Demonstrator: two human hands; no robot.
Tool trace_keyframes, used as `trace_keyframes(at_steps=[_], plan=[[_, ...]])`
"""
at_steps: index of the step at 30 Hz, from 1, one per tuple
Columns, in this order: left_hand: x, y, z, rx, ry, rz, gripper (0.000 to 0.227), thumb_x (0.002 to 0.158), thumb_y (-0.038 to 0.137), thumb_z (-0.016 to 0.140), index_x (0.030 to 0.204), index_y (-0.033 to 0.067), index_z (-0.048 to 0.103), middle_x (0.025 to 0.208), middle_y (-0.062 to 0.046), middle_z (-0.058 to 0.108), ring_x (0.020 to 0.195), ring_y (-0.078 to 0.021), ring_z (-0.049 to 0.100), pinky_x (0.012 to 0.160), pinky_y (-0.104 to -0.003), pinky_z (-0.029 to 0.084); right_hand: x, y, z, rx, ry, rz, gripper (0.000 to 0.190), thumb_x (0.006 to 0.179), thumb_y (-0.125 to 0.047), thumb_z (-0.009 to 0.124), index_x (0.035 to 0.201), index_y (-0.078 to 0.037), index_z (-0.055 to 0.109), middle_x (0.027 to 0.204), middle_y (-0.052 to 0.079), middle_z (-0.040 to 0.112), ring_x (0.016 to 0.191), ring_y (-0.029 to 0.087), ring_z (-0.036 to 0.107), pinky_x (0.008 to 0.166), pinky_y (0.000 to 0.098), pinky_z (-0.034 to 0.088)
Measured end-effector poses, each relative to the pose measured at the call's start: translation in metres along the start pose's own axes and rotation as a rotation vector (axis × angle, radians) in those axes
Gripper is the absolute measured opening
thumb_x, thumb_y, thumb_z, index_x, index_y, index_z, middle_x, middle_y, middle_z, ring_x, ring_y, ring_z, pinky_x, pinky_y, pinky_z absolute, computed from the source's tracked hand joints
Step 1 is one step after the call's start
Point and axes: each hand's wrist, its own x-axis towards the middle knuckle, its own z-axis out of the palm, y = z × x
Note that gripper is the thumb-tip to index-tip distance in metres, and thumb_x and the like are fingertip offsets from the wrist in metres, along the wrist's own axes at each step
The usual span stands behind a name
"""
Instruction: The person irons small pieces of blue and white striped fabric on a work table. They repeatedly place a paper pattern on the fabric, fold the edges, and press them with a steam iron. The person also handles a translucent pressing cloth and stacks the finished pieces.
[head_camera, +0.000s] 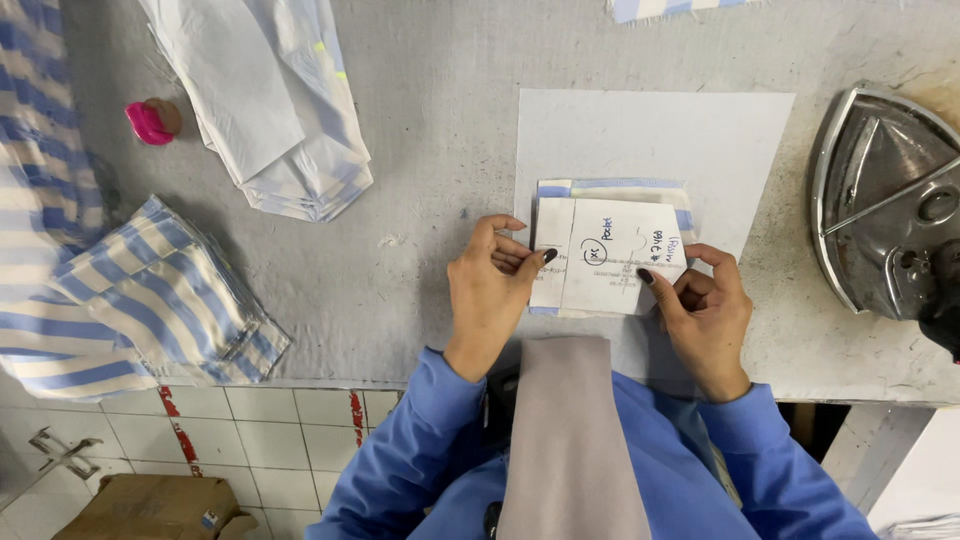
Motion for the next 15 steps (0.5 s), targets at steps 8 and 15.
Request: trace_keyframes(at_steps=[8, 15], plan=[[0.0012, -0.0008, 0.0006, -0.001, 0.003, -0.010, 0.030, 0.069, 0.010, 0.078, 0.090, 0.0095, 0.057, 0.066, -0.006, 0.067, 0.056, -0.0167, 0.066, 0.050, -0.025, 0.053, 0.0000, 0.0036, -0.0005, 0.013, -0.002, -0.002, 0.038, 0.084, -0.002, 0.069, 0.112, 0.004, 0.044, 0.048, 0.012, 0.049, 0.033, 0.017, 0.047, 0.033, 0.0240, 0.036], [0.0047, -0.0010, 0.0010, 0.056, -0.033, -0.028, 0.028, 0.069, 0.009, 0.077, 0.088, 0.0099, 0.057, 0.065, -0.005, 0.067, 0.055, -0.0177, 0.067, 0.049, -0.026, 0.052, 0.0014, -0.0055, 0.0021, 0.029, 0.002, 0.021, 0.037, 0.085, -0.001, 0.068, 0.113, 0.004, 0.045, 0.047, 0.011, 0.048, 0.032, 0.016, 0.045, 0.032, 0.0230, 0.035]])
